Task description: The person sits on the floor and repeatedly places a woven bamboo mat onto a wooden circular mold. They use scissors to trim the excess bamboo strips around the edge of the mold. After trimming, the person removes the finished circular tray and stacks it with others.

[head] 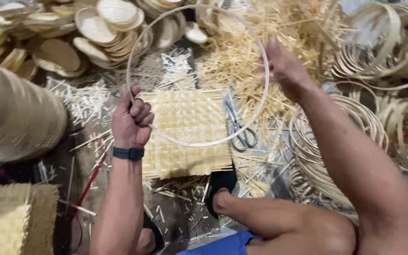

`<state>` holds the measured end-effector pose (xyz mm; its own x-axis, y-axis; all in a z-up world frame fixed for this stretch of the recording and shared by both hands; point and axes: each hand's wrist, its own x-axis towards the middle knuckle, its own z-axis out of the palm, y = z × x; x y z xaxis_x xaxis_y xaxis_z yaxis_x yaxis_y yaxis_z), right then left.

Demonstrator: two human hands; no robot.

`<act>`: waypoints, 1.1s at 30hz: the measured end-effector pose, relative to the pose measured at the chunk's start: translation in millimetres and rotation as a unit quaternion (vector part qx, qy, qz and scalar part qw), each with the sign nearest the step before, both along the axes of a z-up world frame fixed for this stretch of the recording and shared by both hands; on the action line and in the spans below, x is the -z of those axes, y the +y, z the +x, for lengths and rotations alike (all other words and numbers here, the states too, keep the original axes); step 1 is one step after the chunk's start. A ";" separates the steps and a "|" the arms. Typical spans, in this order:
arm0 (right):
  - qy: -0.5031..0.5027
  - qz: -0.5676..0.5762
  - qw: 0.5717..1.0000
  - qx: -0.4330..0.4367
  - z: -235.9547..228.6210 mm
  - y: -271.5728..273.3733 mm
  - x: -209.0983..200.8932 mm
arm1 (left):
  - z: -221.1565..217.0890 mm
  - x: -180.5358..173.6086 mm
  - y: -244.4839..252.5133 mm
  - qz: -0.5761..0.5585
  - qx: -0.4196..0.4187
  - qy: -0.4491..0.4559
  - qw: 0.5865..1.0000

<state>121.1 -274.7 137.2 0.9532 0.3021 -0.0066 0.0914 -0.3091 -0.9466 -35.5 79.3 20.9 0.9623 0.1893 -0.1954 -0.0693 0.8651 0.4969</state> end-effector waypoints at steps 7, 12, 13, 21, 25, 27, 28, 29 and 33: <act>0.253 0.270 0.928 -0.043 1.5 25.0 55.7 | -4.7 18.8 26.2 -0.031 0.010 0.073 0.997; 0.264 0.277 0.922 -0.057 1.4 25.3 83.1 | -0.8 22.2 33.4 0.006 0.028 0.075 0.997; 0.260 0.266 0.927 -0.054 0.3 23.5 83.0 | -1.0 22.4 33.5 0.017 0.037 0.076 0.996; 0.284 0.179 0.942 -0.001 -14.3 27.7 73.2 | -2.7 20.6 34.7 0.083 0.067 0.151 0.983; 0.288 0.158 0.944 0.015 -19.9 25.1 70.6 | -5.9 23.2 37.0 0.085 0.082 0.174 0.978; 0.292 0.168 0.941 0.012 -25.2 22.2 73.3 | -7.1 25.7 34.9 0.073 0.087 0.161 0.980; 0.294 0.178 0.939 0.007 -27.8 22.1 77.4 | -7.2 27.2 35.4 0.062 0.082 0.152 0.983; 0.297 0.189 0.936 0.003 -30.9 21.0 82.6 | -8.2 28.2 35.7 0.051 0.078 0.145 0.985; 0.282 0.321 0.902 0.058 -44.4 28.9 118.7 | -18.5 25.8 33.7 0.014 0.036 0.111 0.993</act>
<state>76.7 -245.8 18.4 0.8785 0.3151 -0.3592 -0.4583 0.3430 -0.8199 -54.0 112.9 -5.0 0.9078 0.1292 -0.3990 0.1064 0.8492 0.5172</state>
